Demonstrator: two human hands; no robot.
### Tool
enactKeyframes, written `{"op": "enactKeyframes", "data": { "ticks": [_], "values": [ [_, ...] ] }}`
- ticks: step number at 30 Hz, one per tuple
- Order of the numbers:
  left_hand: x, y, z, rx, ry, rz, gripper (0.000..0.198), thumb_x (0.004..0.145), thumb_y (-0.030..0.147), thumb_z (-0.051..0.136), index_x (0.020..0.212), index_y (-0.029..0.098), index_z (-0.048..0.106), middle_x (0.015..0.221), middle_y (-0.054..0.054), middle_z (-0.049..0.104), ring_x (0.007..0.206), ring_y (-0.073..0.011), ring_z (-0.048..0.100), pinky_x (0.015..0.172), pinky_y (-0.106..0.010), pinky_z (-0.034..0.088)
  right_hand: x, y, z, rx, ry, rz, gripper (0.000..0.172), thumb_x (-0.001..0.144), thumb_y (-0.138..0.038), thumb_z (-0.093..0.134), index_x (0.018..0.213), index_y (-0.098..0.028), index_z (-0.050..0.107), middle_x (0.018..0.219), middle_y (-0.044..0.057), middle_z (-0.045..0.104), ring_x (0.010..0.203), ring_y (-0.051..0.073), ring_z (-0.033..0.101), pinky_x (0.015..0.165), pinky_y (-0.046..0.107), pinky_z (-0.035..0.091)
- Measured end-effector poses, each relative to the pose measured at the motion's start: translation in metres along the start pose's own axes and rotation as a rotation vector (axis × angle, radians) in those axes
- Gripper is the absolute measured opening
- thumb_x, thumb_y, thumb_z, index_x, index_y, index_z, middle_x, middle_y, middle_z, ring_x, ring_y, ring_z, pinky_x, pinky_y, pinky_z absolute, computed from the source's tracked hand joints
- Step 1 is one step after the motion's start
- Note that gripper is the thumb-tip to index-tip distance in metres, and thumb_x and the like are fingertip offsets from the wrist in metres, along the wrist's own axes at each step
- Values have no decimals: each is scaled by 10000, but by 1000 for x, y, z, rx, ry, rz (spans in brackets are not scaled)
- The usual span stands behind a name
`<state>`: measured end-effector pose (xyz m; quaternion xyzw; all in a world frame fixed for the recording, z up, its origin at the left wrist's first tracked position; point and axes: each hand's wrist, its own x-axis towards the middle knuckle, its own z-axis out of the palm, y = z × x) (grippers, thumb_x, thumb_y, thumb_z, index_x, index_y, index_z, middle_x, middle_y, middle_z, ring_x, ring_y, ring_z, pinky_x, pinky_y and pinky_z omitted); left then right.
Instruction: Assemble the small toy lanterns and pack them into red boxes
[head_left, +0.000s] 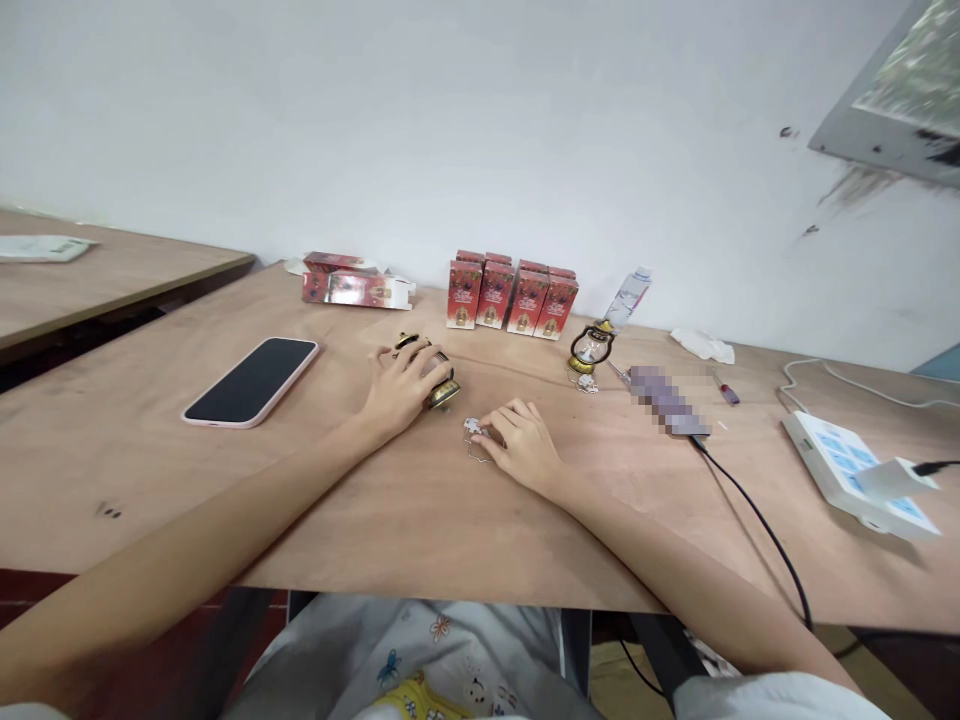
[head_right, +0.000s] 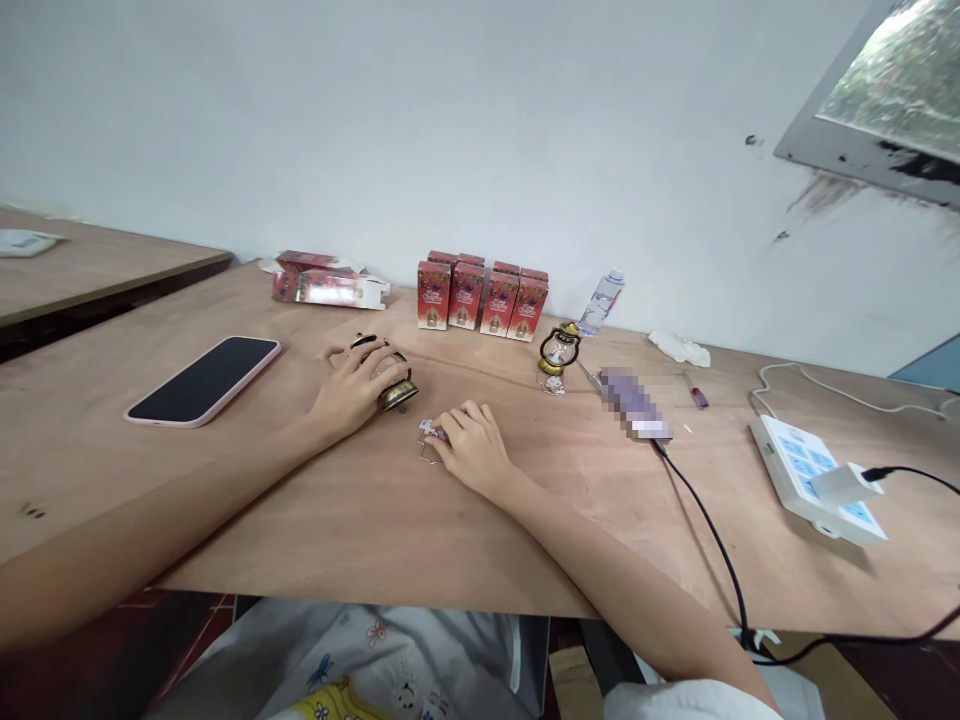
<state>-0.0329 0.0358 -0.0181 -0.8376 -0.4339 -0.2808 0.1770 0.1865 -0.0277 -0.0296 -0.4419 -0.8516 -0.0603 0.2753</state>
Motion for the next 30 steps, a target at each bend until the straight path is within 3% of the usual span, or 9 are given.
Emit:
{"op": "enactKeyframes", "data": {
  "ticks": [6, 11, 15, 19, 23, 25, 30],
  "values": [
    [-1, 5, -1, -11, -13, 51, 394, 917, 101, 386, 1131, 325, 630, 1357, -86, 549, 1268, -323, 452, 951, -601, 250, 1, 1, 1, 62, -25, 10, 24, 863, -228, 643, 864, -204, 638, 880, 21, 729, 867, 200, 549, 758, 328, 363],
    [0, 6, -5, -37, -25, -54, 479, 790, 51, 479, 1182, 298, 597, 1342, -88, 550, 1248, -330, 440, 934, -567, 265, 1, 1, -1, 124, -46, 26, 42, 874, -182, 606, 897, -210, 628, 876, 33, 722, 865, 212, 552, 774, 345, 391],
    [0, 7, -8, -74, -30, -147, 573, 697, 82, 536, 1234, 280, 551, 1319, -80, 555, 1177, -326, 462, 889, -516, 287, 3, 3, -1, 317, -26, 120, 136, 821, -138, 648, 925, -214, 606, 842, 17, 706, 836, 190, 588, 752, 326, 457],
    [-2, 10, -6, -127, -9, -184, 557, 702, 124, 542, 1233, 293, 542, 1243, -62, 595, 1126, -299, 483, 869, -469, 288, 2, 2, -1, 487, 154, 136, 117, 791, -158, 686, 836, -225, 601, 769, -13, 678, 724, 144, 618, 675, 283, 496],
    [-4, 23, -6, -185, -39, -163, 571, 688, 131, 546, 1233, 300, 538, 1229, -57, 605, 1113, -286, 493, 861, -450, 284, -2, -4, -5, 489, 467, -8, 94, 852, -163, 620, 792, -232, 596, 767, -1, 697, 731, 142, 638, 684, 294, 509],
    [-4, 31, -7, -221, -55, -147, 558, 691, 144, 554, 1228, 296, 542, 1227, -57, 609, 1110, -282, 499, 865, -447, 281, -3, -5, -7, 453, 559, -110, 118, 858, -129, 602, 810, -236, 594, 778, 0, 717, 737, 144, 647, 687, 304, 513],
    [-5, 46, -13, -296, -57, -121, 555, 691, 153, 560, 1228, 293, 552, 1222, -54, 617, 1097, -271, 512, 880, -436, 277, -3, -5, -4, 289, 545, -182, 132, 872, -148, 590, 781, -243, 594, 783, 10, 737, 711, 158, 617, 658, 331, 490]
  ]
}}
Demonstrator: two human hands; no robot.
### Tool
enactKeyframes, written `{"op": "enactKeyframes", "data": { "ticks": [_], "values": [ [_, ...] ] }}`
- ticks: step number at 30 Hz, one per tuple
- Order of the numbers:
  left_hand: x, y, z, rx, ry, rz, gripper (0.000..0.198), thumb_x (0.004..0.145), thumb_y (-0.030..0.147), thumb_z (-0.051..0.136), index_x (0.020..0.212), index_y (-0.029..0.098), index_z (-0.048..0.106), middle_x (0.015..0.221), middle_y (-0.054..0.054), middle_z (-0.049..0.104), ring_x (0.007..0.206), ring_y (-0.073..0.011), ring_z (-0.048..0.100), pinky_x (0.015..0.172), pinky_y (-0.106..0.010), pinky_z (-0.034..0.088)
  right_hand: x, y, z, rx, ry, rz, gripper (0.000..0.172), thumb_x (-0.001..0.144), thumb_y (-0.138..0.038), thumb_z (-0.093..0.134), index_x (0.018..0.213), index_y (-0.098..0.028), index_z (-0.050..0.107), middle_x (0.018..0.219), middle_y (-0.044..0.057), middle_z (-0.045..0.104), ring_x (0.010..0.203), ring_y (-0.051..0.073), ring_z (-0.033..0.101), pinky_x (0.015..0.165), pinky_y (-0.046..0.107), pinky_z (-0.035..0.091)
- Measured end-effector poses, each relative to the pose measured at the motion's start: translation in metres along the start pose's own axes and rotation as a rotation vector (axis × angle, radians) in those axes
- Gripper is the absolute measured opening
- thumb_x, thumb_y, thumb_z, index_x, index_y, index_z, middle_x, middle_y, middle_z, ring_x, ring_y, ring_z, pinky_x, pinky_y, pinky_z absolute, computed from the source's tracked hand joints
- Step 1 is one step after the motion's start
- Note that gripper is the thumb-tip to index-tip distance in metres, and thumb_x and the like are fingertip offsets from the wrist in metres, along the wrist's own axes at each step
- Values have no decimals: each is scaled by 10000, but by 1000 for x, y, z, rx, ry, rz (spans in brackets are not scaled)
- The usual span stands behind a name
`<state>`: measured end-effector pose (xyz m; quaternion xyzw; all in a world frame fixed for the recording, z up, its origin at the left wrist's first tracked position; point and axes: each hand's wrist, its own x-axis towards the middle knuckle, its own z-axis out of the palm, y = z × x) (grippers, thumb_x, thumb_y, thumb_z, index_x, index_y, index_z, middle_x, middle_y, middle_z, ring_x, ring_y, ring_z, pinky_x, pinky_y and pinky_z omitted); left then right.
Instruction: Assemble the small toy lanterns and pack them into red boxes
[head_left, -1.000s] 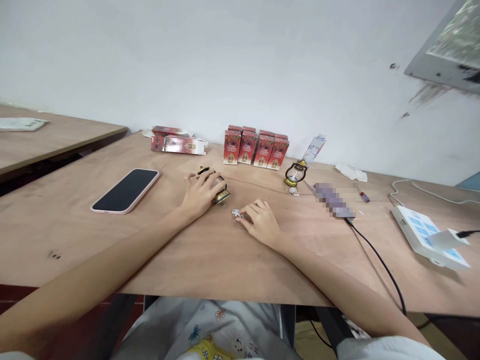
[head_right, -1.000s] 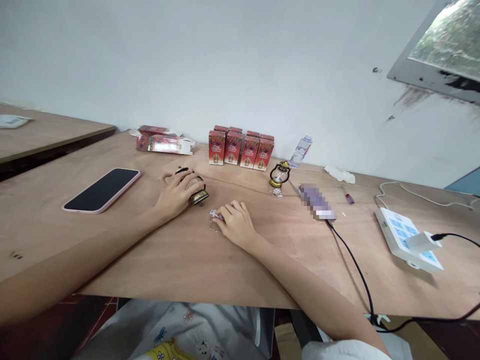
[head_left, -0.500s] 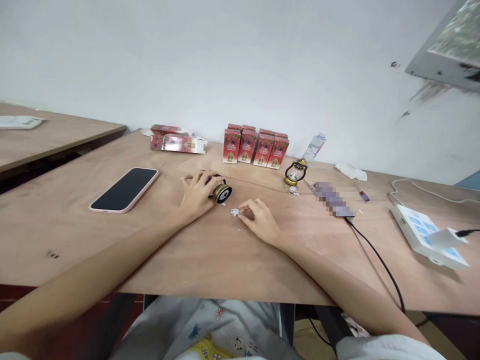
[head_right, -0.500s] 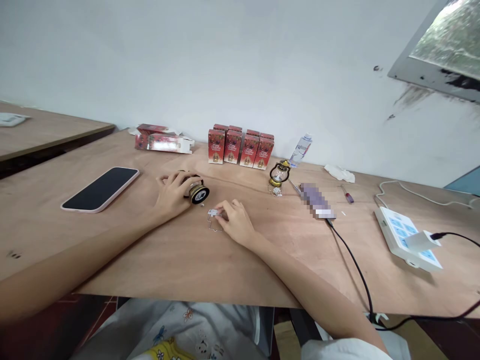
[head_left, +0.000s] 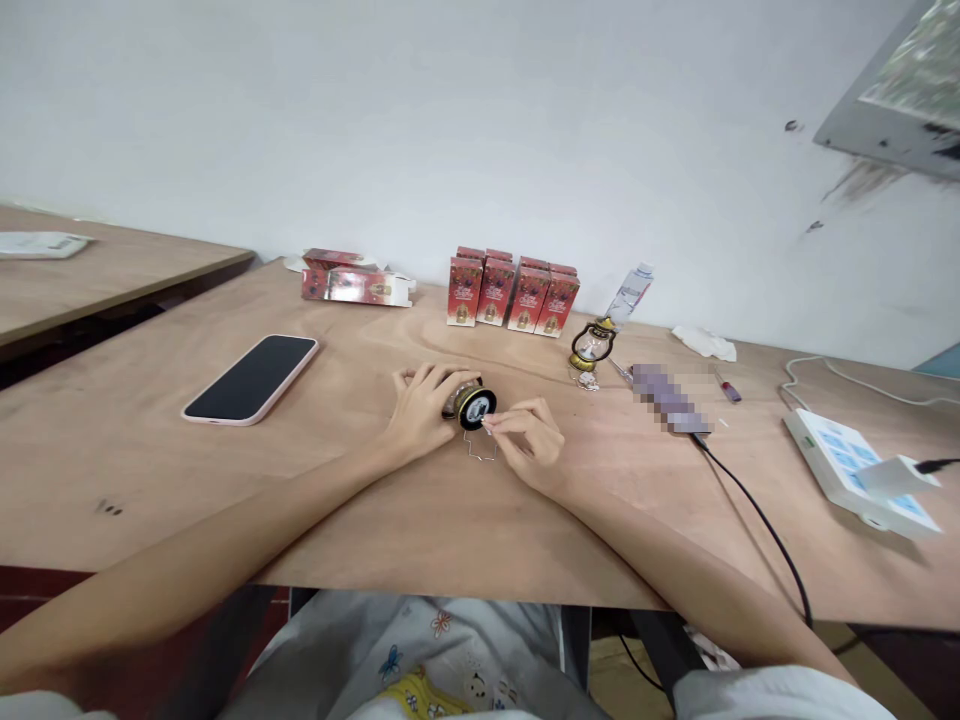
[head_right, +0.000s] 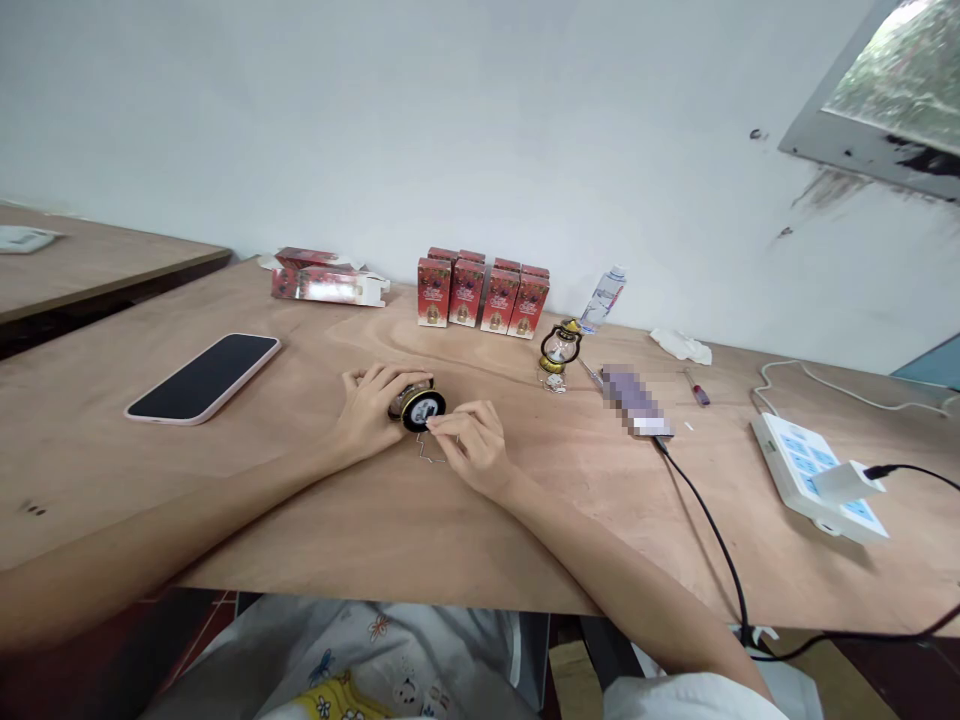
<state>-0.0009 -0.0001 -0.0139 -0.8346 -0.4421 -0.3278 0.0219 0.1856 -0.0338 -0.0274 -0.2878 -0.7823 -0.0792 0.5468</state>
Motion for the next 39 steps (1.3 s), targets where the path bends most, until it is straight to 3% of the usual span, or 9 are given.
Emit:
{"op": "enactKeyframes", "data": {
  "ticks": [7, 16, 19, 24, 30, 39],
  "values": [
    [-1, 8, 0, -25, -15, 43, 513, 712, 185, 559, 1216, 276, 566, 1254, -77, 613, 1095, -283, 513, 859, -439, 274, -4, 2, 4, -102, -81, 19, 115, 897, -190, 563, 845, -251, 646, 751, 21, 685, 733, 169, 598, 696, 349, 441],
    [-1, 4, 2, -54, 0, -22, 516, 717, 181, 585, 1223, 279, 554, 1216, -62, 619, 1095, -270, 524, 870, -420, 283, 1, -3, 2, -71, -5, -19, 100, 893, -155, 568, 886, -249, 602, 819, 7, 733, 753, 156, 617, 711, 329, 460],
    [2, 0, 2, -75, 38, -82, 474, 728, 205, 605, 1196, 267, 563, 1174, -63, 638, 1086, -270, 536, 877, -416, 295, 0, -2, 1, -55, 17, 44, 86, 891, -157, 565, 882, -241, 582, 850, 20, 738, 789, 173, 613, 722, 341, 463],
    [10, -14, -1, -112, 111, -249, 449, 715, 284, 654, 1151, 239, 556, 1173, -77, 635, 1117, -309, 533, 888, -453, 339, 2, 3, 6, -142, -217, 177, 103, 915, -204, 531, 845, -229, 603, 855, 33, 733, 827, 192, 602, 767, 357, 434],
    [17, -36, 1, -144, 191, -423, 411, 724, 325, 659, 1105, 246, 528, 1179, -85, 632, 1170, -345, 520, 913, -516, 374, 13, 5, 28, -177, -454, 188, 123, 926, -189, 504, 999, -196, 602, 1008, 59, 731, 989, 202, 600, 815, 345, 418],
    [17, -32, -4, -113, 133, -383, 420, 741, 283, 673, 1122, 189, 521, 1184, -102, 625, 1156, -345, 512, 899, -501, 374, 26, 6, 52, -262, -583, 296, 160, 872, -194, 610, 1030, -193, 583, 966, 62, 742, 1038, 244, 576, 840, 376, 398]
  ]
}}
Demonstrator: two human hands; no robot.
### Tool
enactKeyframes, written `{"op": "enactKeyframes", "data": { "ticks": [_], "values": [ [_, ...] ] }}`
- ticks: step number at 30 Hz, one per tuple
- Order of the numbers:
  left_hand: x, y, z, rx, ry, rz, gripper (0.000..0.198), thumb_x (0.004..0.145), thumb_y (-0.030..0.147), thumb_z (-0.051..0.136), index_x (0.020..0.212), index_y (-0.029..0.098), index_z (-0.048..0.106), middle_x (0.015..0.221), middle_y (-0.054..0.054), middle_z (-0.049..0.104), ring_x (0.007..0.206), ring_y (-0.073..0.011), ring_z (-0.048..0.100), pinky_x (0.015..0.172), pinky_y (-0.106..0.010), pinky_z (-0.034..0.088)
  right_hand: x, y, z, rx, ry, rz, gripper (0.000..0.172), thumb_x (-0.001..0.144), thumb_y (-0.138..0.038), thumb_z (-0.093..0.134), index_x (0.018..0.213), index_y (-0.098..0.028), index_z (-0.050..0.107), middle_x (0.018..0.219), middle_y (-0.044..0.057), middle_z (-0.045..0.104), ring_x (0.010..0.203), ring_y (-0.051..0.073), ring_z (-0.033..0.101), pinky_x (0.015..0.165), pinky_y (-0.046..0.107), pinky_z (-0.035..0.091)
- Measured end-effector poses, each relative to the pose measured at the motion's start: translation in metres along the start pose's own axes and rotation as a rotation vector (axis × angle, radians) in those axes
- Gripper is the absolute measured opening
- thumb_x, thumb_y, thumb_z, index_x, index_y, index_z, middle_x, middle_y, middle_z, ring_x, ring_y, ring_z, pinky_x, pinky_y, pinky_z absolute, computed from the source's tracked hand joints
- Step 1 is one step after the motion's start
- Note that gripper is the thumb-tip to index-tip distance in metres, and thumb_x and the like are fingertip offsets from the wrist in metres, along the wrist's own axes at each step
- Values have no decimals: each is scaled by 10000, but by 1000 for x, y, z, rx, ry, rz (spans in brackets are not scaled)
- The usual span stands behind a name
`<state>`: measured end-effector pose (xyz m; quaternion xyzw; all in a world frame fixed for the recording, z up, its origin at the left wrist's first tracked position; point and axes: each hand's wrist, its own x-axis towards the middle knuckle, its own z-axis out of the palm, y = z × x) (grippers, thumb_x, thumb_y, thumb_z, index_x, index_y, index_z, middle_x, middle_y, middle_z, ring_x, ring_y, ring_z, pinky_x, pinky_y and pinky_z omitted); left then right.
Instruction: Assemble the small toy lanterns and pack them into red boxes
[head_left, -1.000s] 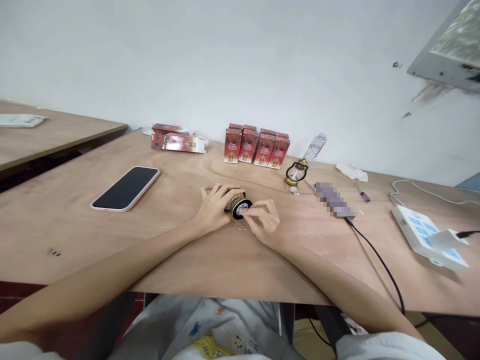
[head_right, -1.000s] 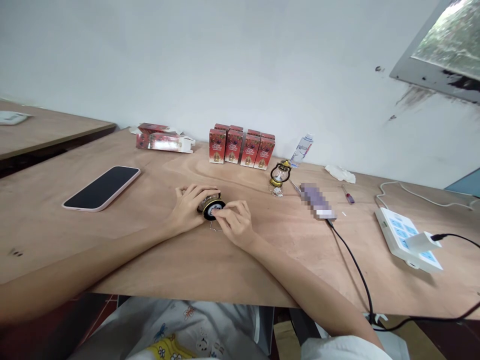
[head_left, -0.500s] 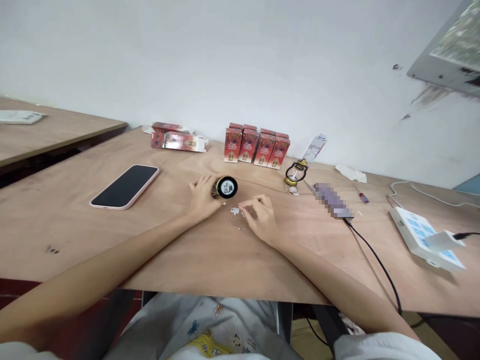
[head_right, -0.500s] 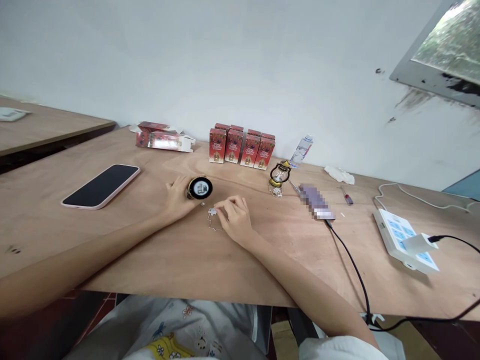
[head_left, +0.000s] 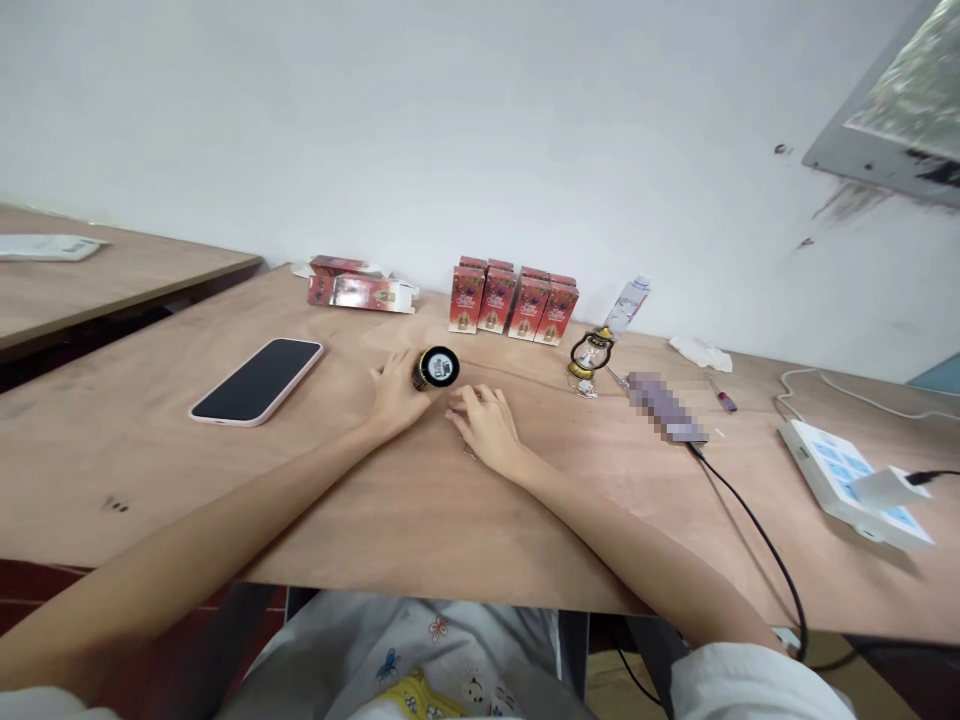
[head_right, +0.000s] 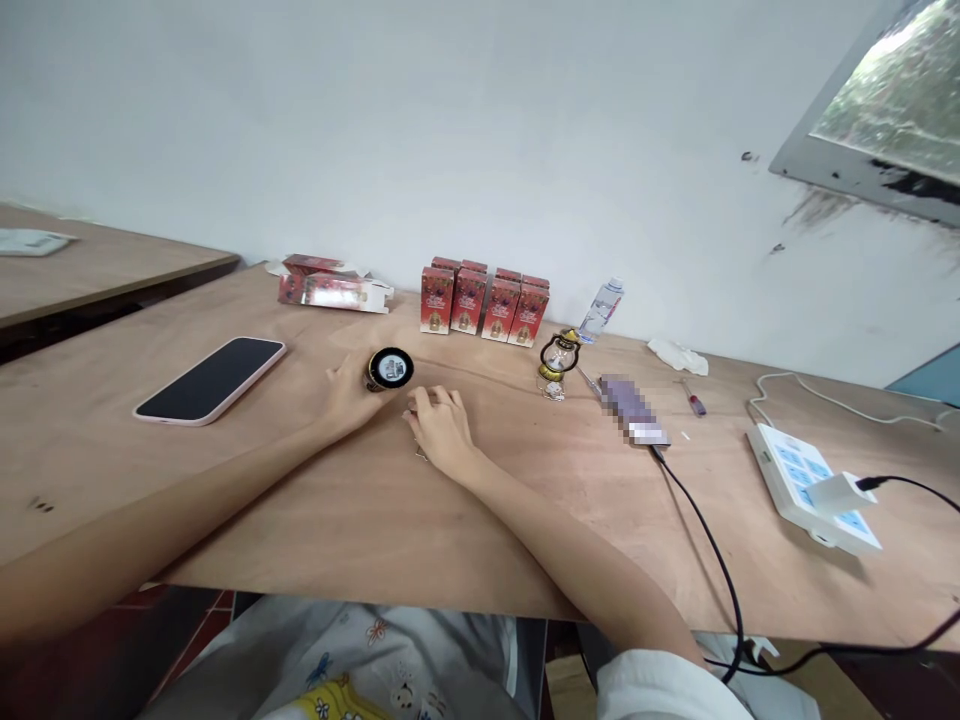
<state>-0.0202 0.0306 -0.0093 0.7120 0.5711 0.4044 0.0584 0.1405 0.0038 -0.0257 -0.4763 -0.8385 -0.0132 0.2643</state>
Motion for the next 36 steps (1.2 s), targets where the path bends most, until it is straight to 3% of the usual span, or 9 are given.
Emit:
{"op": "enactKeyframes", "data": {
  "ticks": [5, 7, 12, 15, 19, 25, 30, 36],
  "values": [
    [-1, -1, 0, 50, -36, 49, 412, 745, 274, 659, 1136, 210, 543, 1174, -99, 628, 1122, -342, 529, 863, -489, 379, -2, 1, 1, 40, 34, -53, 118, 867, -180, 618, 980, -214, 612, 893, 33, 743, 955, 213, 578, 820, 355, 398],
    [0, -3, 1, 59, -41, 62, 422, 737, 255, 644, 1144, 210, 547, 1162, -94, 632, 1103, -338, 536, 851, -476, 379, -6, 1, 0, 61, 129, -87, 69, 889, -205, 592, 940, -220, 636, 875, 33, 736, 904, 200, 584, 810, 349, 401],
    [0, -5, 4, 85, -62, 129, 408, 730, 253, 617, 1133, 233, 557, 1161, -76, 630, 1112, -318, 532, 842, -453, 363, -14, 5, 0, 122, 434, -65, 172, 926, -240, 528, 817, -234, 661, 802, 40, 726, 766, 193, 583, 776, 369, 422],
    [-2, -4, 4, 112, -87, 192, 399, 729, 251, 604, 1126, 250, 568, 1134, -63, 642, 1098, -300, 536, 860, -450, 343, -15, 7, -1, 157, 521, -41, 164, 918, -248, 543, 787, -234, 641, 816, 36, 736, 760, 195, 587, 779, 375, 435],
    [-7, 1, 4, 134, -122, 261, 438, 726, 242, 590, 1163, 257, 566, 1139, -76, 639, 1094, -296, 533, 869, -448, 322, -13, 9, -1, 174, 548, -84, 178, 921, -240, 535, 759, -233, 610, 814, 31, 737, 759, 190, 589, 771, 367, 436],
    [-11, 8, 4, 130, -151, 289, 395, 744, 228, 554, 1139, 245, 581, 1146, -82, 637, 1092, -291, 530, 848, -437, 316, -13, 11, 1, 80, 488, -133, 262, 938, -224, 492, 694, -232, 589, 708, 27, 683, 717, 187, 560, 736, 365, 395],
    [-11, 8, 4, 129, -152, 270, 391, 743, 209, 538, 1129, 249, 579, 1153, -70, 632, 1096, -287, 527, 849, -433, 309, -13, 10, -1, 9, 492, -228, 236, 952, -199, 451, 812, -214, 641, 731, 36, 670, 769, 180, 581, 743, 352, 382],
    [-10, 8, 4, 111, -137, 197, 384, 754, 256, 567, 1138, 254, 572, 1150, -62, 637, 1097, -287, 527, 869, -419, 312, -12, 3, -3, -34, 605, -329, 179, 906, -115, 476, 969, -195, 624, 840, 48, 711, 882, 179, 619, 781, 331, 403]
  ]
}}
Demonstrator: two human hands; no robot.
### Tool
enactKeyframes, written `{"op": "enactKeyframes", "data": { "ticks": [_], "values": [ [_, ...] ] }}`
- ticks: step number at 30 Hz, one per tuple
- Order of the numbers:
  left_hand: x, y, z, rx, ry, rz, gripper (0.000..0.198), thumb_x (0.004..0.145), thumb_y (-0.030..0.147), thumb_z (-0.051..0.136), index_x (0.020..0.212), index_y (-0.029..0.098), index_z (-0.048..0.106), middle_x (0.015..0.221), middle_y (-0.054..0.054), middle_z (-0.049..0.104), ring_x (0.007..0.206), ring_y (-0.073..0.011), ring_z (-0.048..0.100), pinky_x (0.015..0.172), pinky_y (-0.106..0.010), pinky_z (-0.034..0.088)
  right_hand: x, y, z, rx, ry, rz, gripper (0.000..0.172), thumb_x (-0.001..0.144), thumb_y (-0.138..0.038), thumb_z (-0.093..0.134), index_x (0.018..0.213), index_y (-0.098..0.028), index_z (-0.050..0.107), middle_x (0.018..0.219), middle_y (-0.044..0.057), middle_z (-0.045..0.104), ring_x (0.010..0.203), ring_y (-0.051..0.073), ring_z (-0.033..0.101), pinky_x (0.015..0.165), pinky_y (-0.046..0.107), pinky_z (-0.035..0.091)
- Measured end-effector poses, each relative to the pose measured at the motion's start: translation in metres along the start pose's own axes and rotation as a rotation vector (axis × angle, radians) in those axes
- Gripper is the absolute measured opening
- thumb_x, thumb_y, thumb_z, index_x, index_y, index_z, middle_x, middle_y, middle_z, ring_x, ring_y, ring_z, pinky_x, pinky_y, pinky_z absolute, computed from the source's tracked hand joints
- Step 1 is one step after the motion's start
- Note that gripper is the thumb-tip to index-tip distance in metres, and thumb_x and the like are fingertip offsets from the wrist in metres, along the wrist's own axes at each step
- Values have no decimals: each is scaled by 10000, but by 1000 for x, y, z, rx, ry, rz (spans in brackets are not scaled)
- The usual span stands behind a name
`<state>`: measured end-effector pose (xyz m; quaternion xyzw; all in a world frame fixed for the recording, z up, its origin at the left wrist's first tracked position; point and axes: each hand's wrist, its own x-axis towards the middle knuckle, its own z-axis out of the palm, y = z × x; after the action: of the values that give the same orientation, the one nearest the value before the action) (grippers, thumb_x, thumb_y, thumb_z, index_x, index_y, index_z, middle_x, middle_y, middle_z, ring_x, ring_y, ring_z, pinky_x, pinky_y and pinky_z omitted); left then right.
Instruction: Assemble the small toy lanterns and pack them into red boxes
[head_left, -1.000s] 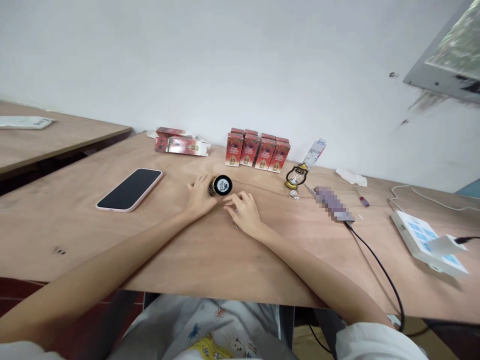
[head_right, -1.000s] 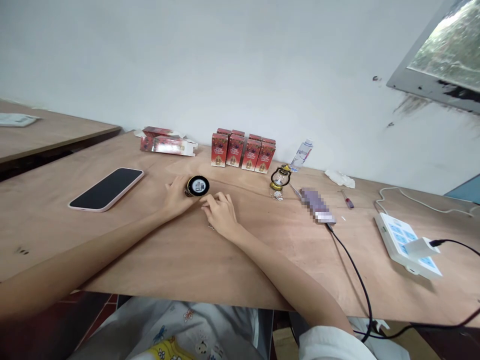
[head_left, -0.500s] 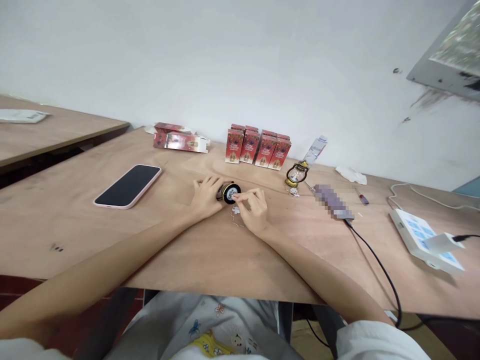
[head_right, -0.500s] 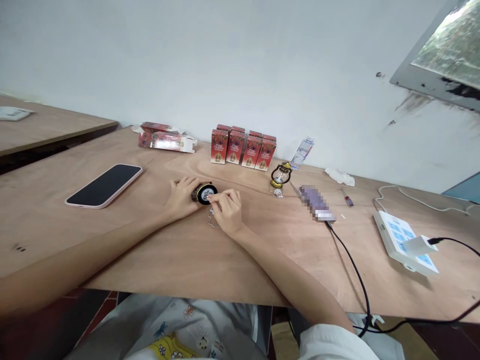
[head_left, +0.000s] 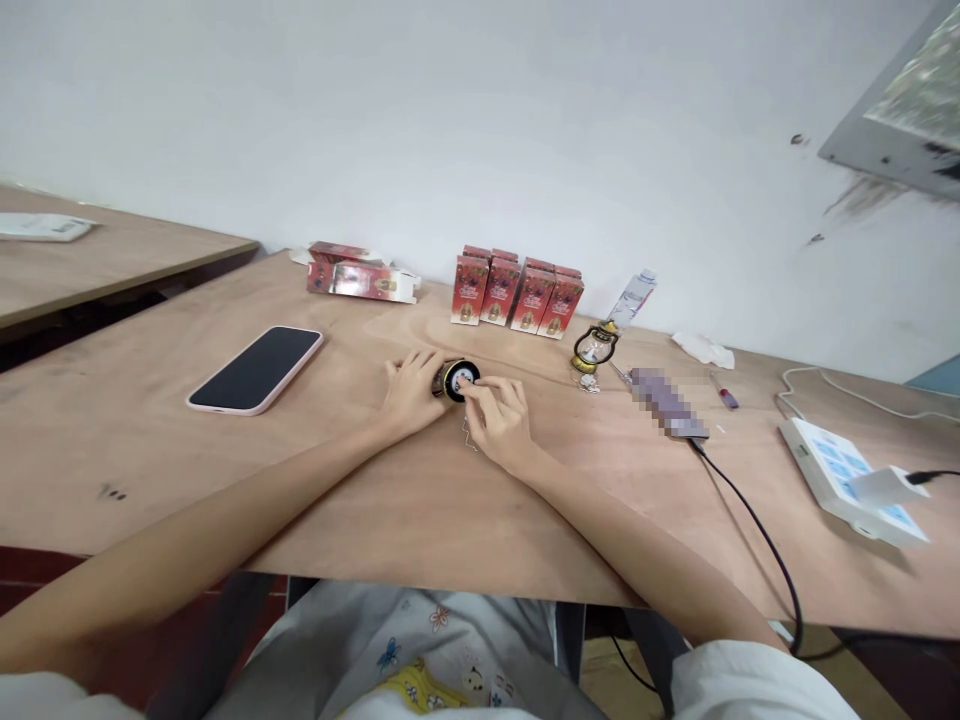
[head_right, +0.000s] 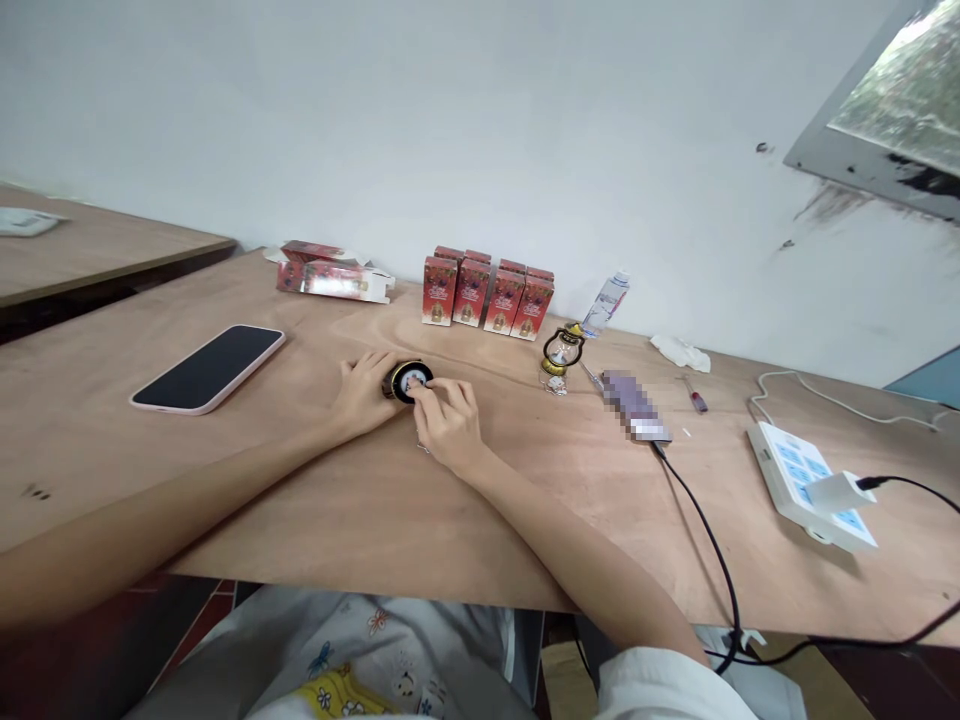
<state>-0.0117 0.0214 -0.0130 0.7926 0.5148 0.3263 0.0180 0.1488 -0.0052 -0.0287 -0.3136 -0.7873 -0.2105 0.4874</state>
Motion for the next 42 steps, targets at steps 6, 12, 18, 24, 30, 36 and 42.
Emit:
{"op": "enactKeyframes", "data": {
  "ticks": [6, 12, 18, 24, 30, 36, 42],
  "values": [
    [1, 1, -2, -35, 48, -50, 402, 741, 301, 630, 1133, 254, 556, 1160, -58, 641, 1112, -291, 543, 868, -414, 331, -4, 8, -12, 55, 63, 120, 162, 873, -114, 479, 981, -213, 548, 1022, 65, 722, 947, 211, 591, 847, 371, 406],
    [4, -2, 0, -75, 60, -143, 438, 719, 332, 657, 1128, 218, 548, 1159, -83, 632, 1122, -322, 543, 865, -434, 365, -18, 44, -39, 65, -208, 301, 105, 871, -162, 487, 911, -203, 575, 893, 56, 700, 861, 226, 588, 802, 380, 402],
    [4, -1, -1, -95, 56, -179, 421, 727, 326, 648, 1116, 218, 529, 1182, -86, 621, 1120, -320, 541, 899, -459, 363, -18, 47, -42, 233, -370, 224, 44, 864, -205, 568, 883, -210, 608, 878, 42, 695, 877, 208, 590, 806, 366, 409],
    [3, 1, -4, -87, 45, -165, 351, 734, 321, 629, 1059, 226, 539, 1120, -78, 637, 1072, -313, 553, 877, -452, 356, -17, 35, -36, 309, -435, 99, 40, 855, -195, 597, 825, -209, 619, 767, 28, 658, 809, 180, 575, 760, 337, 387],
    [3, 2, -4, -77, 42, -161, 347, 726, 316, 629, 1047, 219, 540, 1122, -77, 631, 1086, -309, 547, 877, -439, 354, -19, 35, -35, 286, -515, 95, 115, 858, -148, 563, 930, -191, 641, 888, 63, 654, 850, 183, 574, 774, 335, 383],
    [3, 0, -2, -67, 48, -122, 356, 730, 316, 641, 1060, 225, 547, 1132, -65, 640, 1095, -296, 548, 863, -410, 345, -15, 33, -37, 258, -614, 148, 133, 896, -212, 551, 993, -202, 641, 934, 72, 661, 928, 204, 560, 817, 349, 383],
    [2, -2, 0, -45, 51, -73, 392, 747, 353, 645, 1105, 225, 550, 1135, -79, 647, 1098, -286, 548, 857, -407, 334, -14, 34, -35, 313, -634, 217, 82, 888, -239, 595, 951, -213, 641, 964, 51, 704, 936, 194, 576, 839, 350, 394]
  ]
}}
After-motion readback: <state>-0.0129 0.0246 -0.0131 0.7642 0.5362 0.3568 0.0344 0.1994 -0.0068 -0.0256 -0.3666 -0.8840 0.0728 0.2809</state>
